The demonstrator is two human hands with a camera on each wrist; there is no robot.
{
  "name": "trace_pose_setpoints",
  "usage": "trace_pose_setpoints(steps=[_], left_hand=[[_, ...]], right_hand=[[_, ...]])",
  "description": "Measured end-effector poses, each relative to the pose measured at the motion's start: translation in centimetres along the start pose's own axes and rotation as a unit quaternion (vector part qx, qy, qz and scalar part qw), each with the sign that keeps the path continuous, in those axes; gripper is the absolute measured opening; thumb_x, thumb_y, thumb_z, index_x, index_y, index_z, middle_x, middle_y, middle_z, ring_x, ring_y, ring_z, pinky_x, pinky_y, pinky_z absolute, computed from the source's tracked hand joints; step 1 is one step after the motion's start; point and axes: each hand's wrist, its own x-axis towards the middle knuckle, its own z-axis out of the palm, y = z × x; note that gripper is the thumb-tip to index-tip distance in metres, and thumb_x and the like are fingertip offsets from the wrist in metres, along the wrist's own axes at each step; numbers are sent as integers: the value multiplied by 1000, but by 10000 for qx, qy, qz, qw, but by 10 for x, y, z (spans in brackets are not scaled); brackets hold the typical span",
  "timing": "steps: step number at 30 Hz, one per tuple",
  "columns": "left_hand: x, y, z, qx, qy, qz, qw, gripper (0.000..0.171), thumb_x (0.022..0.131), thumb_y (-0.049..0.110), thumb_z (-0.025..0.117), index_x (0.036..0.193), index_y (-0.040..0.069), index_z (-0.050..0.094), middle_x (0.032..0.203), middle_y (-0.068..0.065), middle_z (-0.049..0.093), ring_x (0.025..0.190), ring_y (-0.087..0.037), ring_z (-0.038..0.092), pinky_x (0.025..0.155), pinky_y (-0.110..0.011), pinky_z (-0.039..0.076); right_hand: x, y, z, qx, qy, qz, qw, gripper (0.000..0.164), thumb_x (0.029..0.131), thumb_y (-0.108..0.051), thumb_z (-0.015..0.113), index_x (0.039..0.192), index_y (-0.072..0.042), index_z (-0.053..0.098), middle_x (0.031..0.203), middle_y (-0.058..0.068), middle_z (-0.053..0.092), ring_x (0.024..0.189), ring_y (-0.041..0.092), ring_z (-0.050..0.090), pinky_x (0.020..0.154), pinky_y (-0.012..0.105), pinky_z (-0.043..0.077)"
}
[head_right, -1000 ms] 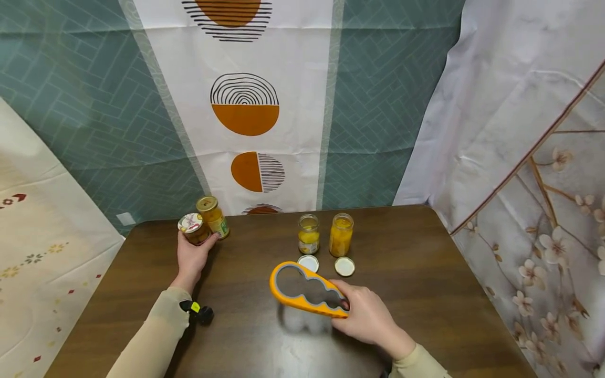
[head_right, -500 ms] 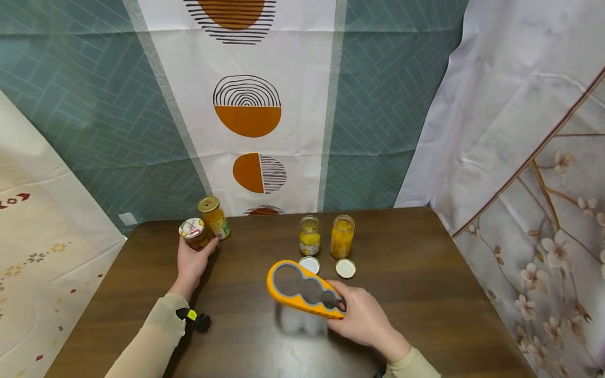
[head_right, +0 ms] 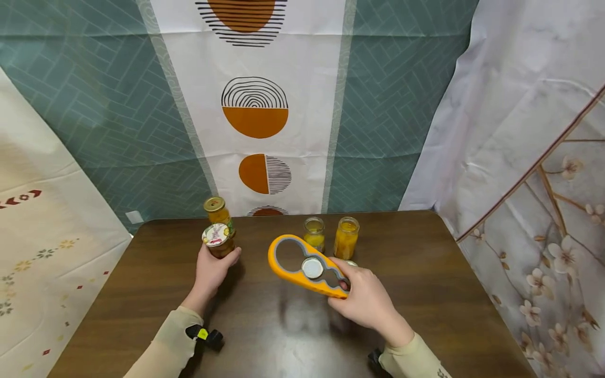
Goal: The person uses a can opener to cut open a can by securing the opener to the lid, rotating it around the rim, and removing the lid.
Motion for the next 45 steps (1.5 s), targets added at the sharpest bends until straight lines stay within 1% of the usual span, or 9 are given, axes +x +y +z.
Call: trace_pose_setpoints(steps=[5, 10, 14, 23, 28, 31, 34, 40, 45], left_hand=[[-22, 52, 26, -371, -468, 129, 9981, 62, 72, -3, 81, 127, 5, 53, 116, -11, 61, 102, -21, 57, 90, -43, 49], [-48, 116, 47, -408, -1178, 710, 9897, 62, 67, -11, 77, 123, 5, 56, 112, -10, 63, 102, -22, 58, 91, -49, 49], [-65, 141, 61, -600, -1622, 910, 9807, 58, 68, -12, 75, 120, 5, 57, 108, -7, 64, 96, -18, 60, 86, -47, 52], [-79, 135, 87, -993, -2009, 1232, 9667, 58, 65, -15, 72, 118, 3, 57, 110, -8, 64, 96, -18, 61, 81, -37, 55], [-77, 132, 89, -918, -1839, 1318, 9697, 54, 64, -13, 77, 113, 4, 60, 105, -5, 66, 95, -16, 61, 83, -39, 54], [-75, 133, 88, -724, -1779, 1308, 9726, 54, 64, -12, 80, 112, 4, 61, 104, -4, 66, 94, -15, 61, 83, -41, 54], [-73, 134, 87, -594, -1765, 1260, 9744, 55, 63, -11, 80, 112, 4, 61, 103, -4, 65, 94, -16, 60, 84, -42, 53], [-70, 134, 86, -500, -1746, 1103, 9772, 54, 63, -11, 80, 111, 4, 61, 101, -3, 65, 93, -14, 59, 84, -43, 52], [-68, 125, 90, -331, -1707, 1229, 9771, 54, 64, -5, 86, 111, 5, 60, 103, -4, 64, 93, -16, 59, 84, -45, 53]], right_hand=[[19, -16, -15, 96, 225, -135, 9996, 70, 63, -14, 76, 128, -30, 57, 66, -12, 47, 58, 5, 45, 50, 25, 40], [31, -37, -26, 430, 425, -113, 9981, 75, 65, -11, 77, 135, -29, 55, 71, -10, 53, 62, 8, 48, 51, 27, 43], [37, -51, -31, 547, 408, -49, 9977, 72, 68, -14, 78, 134, -31, 56, 68, -9, 51, 60, 8, 48, 50, 27, 42], [39, -56, -30, 341, -226, 156, 9990, 71, 73, -36, 84, 135, -44, 51, 64, -11, 49, 57, 5, 47, 50, 26, 44], [37, -55, -31, -48, -485, 63, 9988, 70, 82, -63, 69, 144, -40, 46, 72, -14, 55, 65, 3, 52, 57, 29, 48], [36, -56, -32, -92, -382, 31, 9992, 54, 96, -60, 52, 145, -37, 47, 101, -16, 68, 87, 3, 60, 74, 36, 54], [36, -59, -30, -193, -276, 153, 9993, 44, 104, -50, 43, 145, -37, 48, 126, -14, 62, 102, 4, 59, 85, 41, 53], [39, -63, -24, -414, -434, 432, 9973, 52, 101, -50, 50, 149, -32, 43, 81, -8, 61, 72, 11, 55, 66, 34, 48], [40, -62, -20, -402, -947, 605, 9929, 67, 101, -43, 52, 158, -22, 22, 123, 6, 62, 111, 22, 56, 93, 46, 49]])
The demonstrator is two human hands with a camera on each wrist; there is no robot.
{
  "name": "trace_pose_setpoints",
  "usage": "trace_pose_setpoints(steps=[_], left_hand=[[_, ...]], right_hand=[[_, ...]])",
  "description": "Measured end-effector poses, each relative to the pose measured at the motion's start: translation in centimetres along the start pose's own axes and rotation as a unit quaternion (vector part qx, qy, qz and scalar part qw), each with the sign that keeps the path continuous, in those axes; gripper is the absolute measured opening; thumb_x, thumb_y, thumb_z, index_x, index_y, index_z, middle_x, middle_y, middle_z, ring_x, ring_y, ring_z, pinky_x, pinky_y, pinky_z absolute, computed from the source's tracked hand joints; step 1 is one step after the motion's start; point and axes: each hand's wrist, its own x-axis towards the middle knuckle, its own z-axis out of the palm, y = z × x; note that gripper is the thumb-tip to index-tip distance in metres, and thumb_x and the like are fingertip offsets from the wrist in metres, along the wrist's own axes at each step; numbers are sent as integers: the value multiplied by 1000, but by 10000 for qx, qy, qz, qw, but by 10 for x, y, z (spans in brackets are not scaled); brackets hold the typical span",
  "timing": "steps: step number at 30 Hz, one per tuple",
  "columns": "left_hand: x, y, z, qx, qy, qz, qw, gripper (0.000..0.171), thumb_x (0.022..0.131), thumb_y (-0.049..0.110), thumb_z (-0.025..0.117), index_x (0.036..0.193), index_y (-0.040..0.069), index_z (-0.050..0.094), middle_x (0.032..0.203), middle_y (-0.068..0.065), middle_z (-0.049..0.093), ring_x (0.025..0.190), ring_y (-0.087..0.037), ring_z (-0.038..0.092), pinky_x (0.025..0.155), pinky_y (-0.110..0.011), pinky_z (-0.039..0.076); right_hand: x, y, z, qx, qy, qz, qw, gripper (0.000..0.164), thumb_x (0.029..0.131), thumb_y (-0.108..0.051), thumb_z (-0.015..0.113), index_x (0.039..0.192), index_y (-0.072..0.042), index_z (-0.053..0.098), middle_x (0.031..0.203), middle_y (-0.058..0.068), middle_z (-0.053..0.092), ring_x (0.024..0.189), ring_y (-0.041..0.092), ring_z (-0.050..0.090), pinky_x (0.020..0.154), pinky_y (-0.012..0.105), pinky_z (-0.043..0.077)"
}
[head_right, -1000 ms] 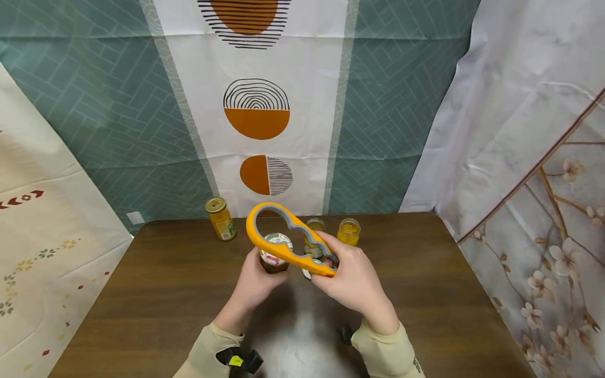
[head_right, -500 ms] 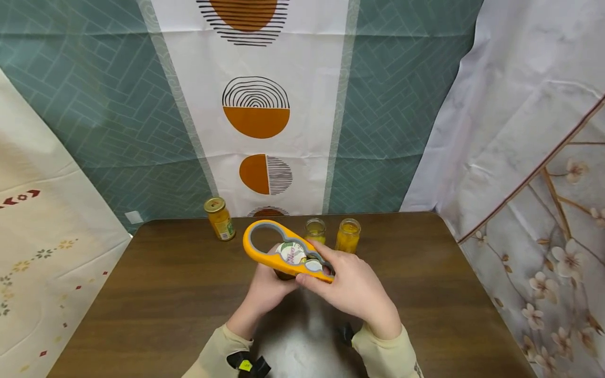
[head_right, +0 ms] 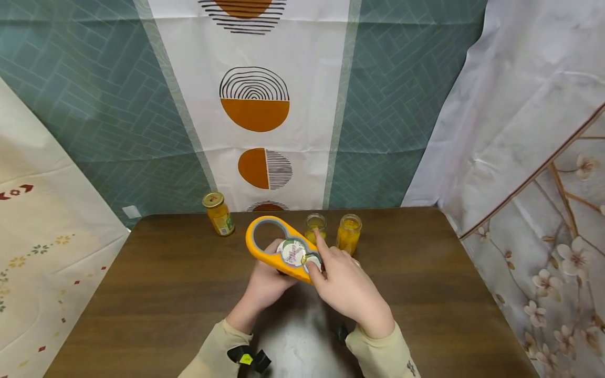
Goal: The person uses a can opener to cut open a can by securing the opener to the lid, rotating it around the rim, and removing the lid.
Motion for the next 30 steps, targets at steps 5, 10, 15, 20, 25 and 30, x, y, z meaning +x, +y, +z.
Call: trace_pose_setpoints(steps=[5, 10, 15, 20, 25, 30], left_hand=[[0, -26, 9, 400, -93, 159, 9990, 56, 64, 1, 88, 111, 11, 60, 103, 0, 62, 92, -12, 58, 83, -43, 52], [0, -7, 9, 78, -198, 161, 9996, 52, 64, -6, 85, 109, 6, 61, 101, -4, 65, 91, -16, 60, 82, -45, 53], [-1, 3, 8, -76, -338, -60, 9994, 53, 65, -7, 84, 111, 4, 61, 102, -4, 66, 93, -14, 60, 84, -42, 53], [-1, 2, 12, -158, -278, -192, 9993, 54, 64, -8, 83, 112, 4, 61, 103, -4, 66, 95, -14, 60, 86, -44, 52], [-2, 1, 16, -223, -199, -175, 9994, 52, 66, -6, 85, 111, 4, 62, 103, -4, 67, 96, -16, 61, 87, -45, 52], [-2, -1, 19, -192, -123, -211, 9995, 51, 67, -3, 86, 111, 4, 62, 103, -4, 66, 96, -15, 61, 88, -44, 52]], right_hand=[[0, 2, 0, -132, -356, 124, 9992, 71, 101, -30, 47, 159, -16, 9, 132, 13, 57, 123, 31, 47, 102, 51, 42], [-1, 2, -2, -123, -441, 239, 9987, 71, 100, -28, 45, 160, -19, 7, 131, 11, 58, 121, 30, 49, 101, 50, 42], [-4, 3, -6, -181, -431, 175, 9988, 71, 100, -30, 48, 158, -35, 8, 108, 0, 64, 101, 19, 56, 86, 42, 49], [-5, 3, -6, -339, -213, -48, 9992, 67, 99, -26, 48, 157, -38, 16, 76, -6, 52, 79, 15, 51, 69, 35, 45], [-4, 4, -2, -397, -8, -152, 9991, 68, 96, -20, 50, 156, -36, 22, 72, -6, 48, 78, 17, 50, 69, 34, 44], [-4, 1, 2, -558, 226, -145, 9981, 67, 94, -17, 48, 156, -33, 27, 72, -5, 47, 80, 22, 52, 69, 35, 46]])
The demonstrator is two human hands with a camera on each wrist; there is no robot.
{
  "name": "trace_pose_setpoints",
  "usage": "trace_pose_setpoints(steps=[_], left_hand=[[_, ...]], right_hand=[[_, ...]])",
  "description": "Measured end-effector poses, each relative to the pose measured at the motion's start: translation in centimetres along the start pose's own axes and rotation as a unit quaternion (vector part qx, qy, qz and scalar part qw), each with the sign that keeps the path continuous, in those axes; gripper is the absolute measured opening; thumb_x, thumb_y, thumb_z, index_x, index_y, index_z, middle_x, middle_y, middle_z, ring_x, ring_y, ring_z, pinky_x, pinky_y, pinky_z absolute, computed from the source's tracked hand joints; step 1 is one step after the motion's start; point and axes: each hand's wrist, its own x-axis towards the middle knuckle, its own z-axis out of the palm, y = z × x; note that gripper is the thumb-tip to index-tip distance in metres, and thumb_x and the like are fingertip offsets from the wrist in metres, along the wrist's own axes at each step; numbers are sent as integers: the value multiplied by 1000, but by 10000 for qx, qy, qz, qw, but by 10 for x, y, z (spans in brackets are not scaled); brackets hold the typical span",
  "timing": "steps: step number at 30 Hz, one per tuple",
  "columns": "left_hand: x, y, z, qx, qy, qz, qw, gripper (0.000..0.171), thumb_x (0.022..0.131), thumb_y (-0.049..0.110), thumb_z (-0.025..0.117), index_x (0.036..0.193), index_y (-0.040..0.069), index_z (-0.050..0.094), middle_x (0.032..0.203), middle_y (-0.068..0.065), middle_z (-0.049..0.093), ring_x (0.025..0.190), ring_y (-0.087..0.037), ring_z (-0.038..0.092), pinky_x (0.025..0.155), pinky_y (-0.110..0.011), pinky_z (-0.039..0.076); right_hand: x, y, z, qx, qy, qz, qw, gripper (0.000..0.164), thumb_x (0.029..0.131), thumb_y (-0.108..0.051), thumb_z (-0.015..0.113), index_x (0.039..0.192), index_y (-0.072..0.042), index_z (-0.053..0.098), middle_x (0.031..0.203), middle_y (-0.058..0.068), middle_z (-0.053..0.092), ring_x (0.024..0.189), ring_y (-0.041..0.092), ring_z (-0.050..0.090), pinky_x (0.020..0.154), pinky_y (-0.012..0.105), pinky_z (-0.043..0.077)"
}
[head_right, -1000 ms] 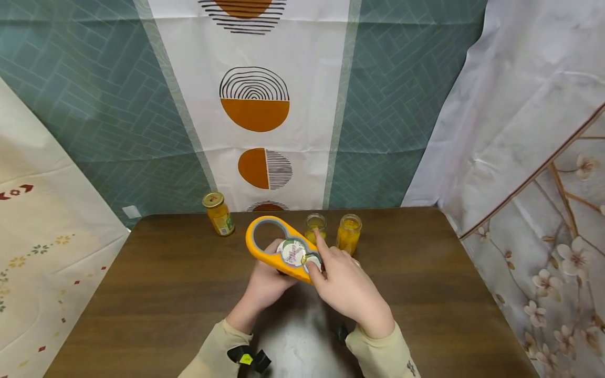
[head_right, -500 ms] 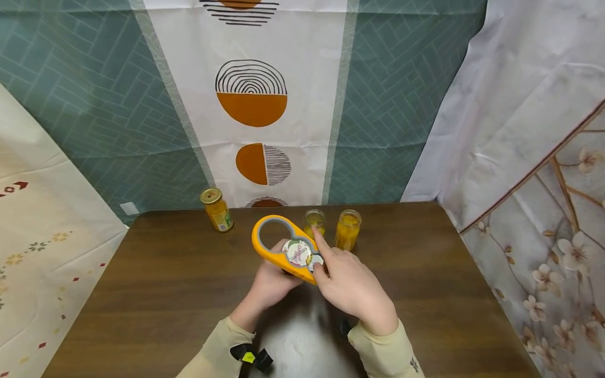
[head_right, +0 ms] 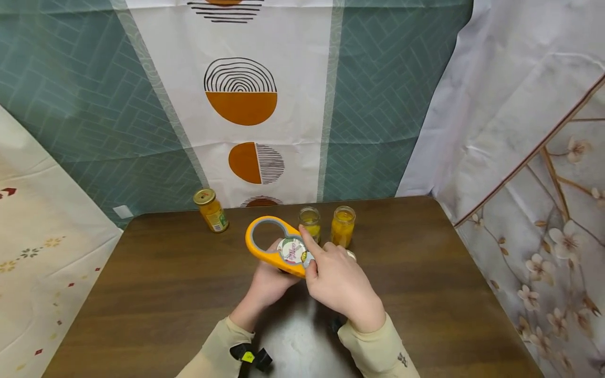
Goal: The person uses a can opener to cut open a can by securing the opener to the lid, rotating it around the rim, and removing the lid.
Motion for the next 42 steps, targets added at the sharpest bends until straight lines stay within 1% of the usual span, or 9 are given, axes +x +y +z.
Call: trace_pose_setpoints(steps=[8, 12, 17, 20, 23, 26, 29, 34, 42], left_hand=[[1, -1, 0, 17, -41, 6, 10000, 52, 68, -3, 86, 113, 5, 62, 104, -3, 66, 96, -15, 61, 87, -44, 52], [0, -1, 0, -4, 32, -121, 9999, 53, 67, -4, 84, 114, 5, 61, 104, -3, 66, 97, -14, 60, 87, -45, 52], [-1, -1, 2, -61, 175, -256, 9995, 52, 68, -1, 85, 114, 5, 61, 105, -4, 67, 99, -13, 60, 90, -45, 50], [-1, -1, 2, -136, 204, -220, 9995, 53, 68, 0, 86, 114, 5, 61, 106, -5, 67, 100, -14, 60, 92, -45, 50], [-2, -2, 2, -254, 110, -190, 9994, 55, 68, -1, 85, 116, 5, 60, 109, -5, 66, 102, -15, 60, 92, -45, 50], [-2, -3, 1, -402, -11, -161, 9991, 57, 68, -4, 84, 119, 4, 59, 112, -6, 66, 104, -16, 60, 93, -45, 50], [-2, -3, 1, -421, -108, -118, 9990, 57, 68, -5, 83, 119, 5, 59, 112, -6, 65, 103, -16, 59, 92, -45, 50], [-2, -2, 2, -361, -192, -61, 9991, 55, 68, -8, 81, 117, 6, 60, 111, -4, 64, 101, -13, 58, 89, -44, 49], [-2, 0, 1, -468, -356, -164, 9981, 56, 68, -11, 77, 118, 6, 60, 112, -4, 64, 98, -13, 58, 86, -41, 49]], right_hand=[[0, 2, -4, 98, -98, -34, 9999, 65, 97, -21, 49, 156, -36, 25, 73, -5, 47, 79, 19, 50, 67, 33, 45], [-3, 5, -10, 277, -135, -87, 9995, 61, 102, -40, 50, 155, -42, 21, 84, -9, 54, 88, 15, 51, 73, 35, 48], [-5, 6, -13, 96, 35, -253, 9996, 79, 90, -67, 55, 156, -43, 18, 109, -6, 63, 104, 18, 55, 86, 44, 51], [-6, 7, -14, -8, 120, -305, 9995, 89, 83, -68, 65, 156, -36, 25, 116, 0, 65, 105, 21, 58, 86, 47, 52], [-7, 9, -15, -17, 86, -275, 9996, 91, 78, -63, 73, 153, -28, 36, 118, 2, 66, 101, 18, 61, 82, 44, 53], [-7, 12, -17, 7, -27, -348, 9994, 92, 74, -58, 79, 151, -24, 41, 113, 0, 66, 88, 12, 60, 73, 38, 54], [-7, 15, -18, 30, -88, -491, 9987, 93, 73, -55, 82, 150, -22, 43, 100, -7, 65, 76, 7, 55, 65, 31, 51], [-7, 16, -20, -2, -165, -644, 9978, 94, 71, -56, 82, 149, -19, 44, 78, -13, 53, 65, 4, 48, 57, 25, 45], [-8, 18, -22, -28, -208, -710, 9973, 96, 71, -58, 82, 149, -17, 45, 80, -9, 57, 66, 6, 48, 59, 27, 46]])
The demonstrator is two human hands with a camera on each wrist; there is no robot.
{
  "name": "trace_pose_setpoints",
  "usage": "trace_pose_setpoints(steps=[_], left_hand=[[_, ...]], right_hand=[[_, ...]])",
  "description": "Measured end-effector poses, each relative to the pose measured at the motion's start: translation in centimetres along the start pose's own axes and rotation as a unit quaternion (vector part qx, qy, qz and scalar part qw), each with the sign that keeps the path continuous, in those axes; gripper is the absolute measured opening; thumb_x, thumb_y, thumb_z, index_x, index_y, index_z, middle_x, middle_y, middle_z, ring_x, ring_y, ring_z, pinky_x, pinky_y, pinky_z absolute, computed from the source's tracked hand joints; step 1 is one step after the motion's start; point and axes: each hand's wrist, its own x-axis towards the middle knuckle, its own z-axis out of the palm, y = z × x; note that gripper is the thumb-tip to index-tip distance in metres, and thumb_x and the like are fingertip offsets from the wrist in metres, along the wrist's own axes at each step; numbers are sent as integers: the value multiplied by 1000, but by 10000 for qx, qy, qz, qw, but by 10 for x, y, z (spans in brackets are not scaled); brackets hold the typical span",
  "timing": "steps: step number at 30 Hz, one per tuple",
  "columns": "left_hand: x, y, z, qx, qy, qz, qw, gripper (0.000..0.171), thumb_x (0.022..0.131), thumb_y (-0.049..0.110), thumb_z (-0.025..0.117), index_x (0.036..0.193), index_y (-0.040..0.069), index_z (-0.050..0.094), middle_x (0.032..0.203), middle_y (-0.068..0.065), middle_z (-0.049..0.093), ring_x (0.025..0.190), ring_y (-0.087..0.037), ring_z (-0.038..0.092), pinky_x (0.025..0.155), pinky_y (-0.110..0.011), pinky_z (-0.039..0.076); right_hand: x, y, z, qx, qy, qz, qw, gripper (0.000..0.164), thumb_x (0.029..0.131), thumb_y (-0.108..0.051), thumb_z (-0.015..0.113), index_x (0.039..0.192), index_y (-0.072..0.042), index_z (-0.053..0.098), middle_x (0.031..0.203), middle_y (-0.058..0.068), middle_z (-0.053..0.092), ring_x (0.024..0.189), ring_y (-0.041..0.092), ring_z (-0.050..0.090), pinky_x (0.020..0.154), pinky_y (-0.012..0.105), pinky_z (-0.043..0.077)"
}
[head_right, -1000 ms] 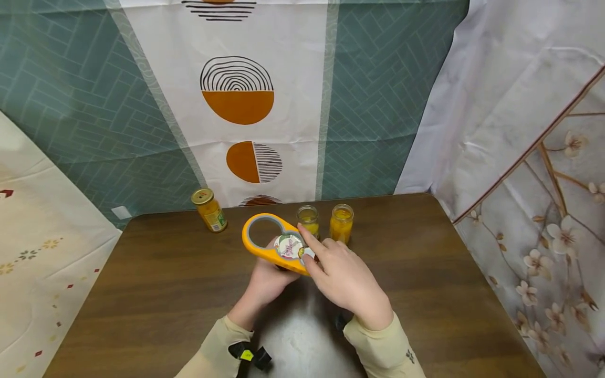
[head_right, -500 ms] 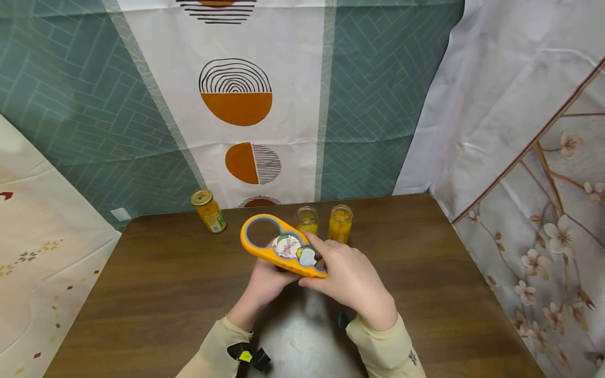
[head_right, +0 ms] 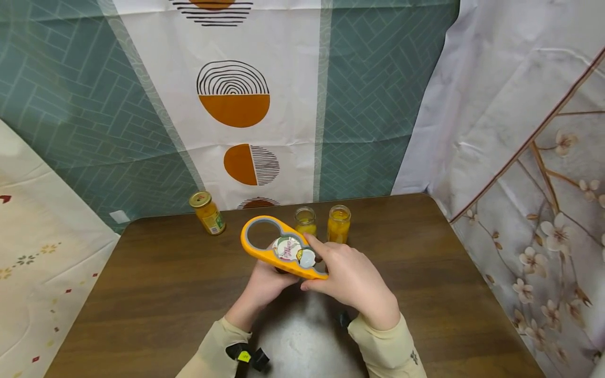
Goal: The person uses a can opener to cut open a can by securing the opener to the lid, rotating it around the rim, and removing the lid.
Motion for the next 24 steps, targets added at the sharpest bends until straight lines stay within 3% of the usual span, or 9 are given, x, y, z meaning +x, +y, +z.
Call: trace_pose_setpoints(steps=[24], left_hand=[[1, -5, -1, -193, -385, -63, 9991, 59, 68, -14, 73, 121, 6, 58, 112, -4, 64, 97, -17, 56, 83, -34, 47]], right_hand=[[-2, 3, -1, -65, 32, -160, 9998, 95, 70, -56, 83, 147, -15, 47, 73, -9, 54, 65, 7, 47, 59, 25, 45]])
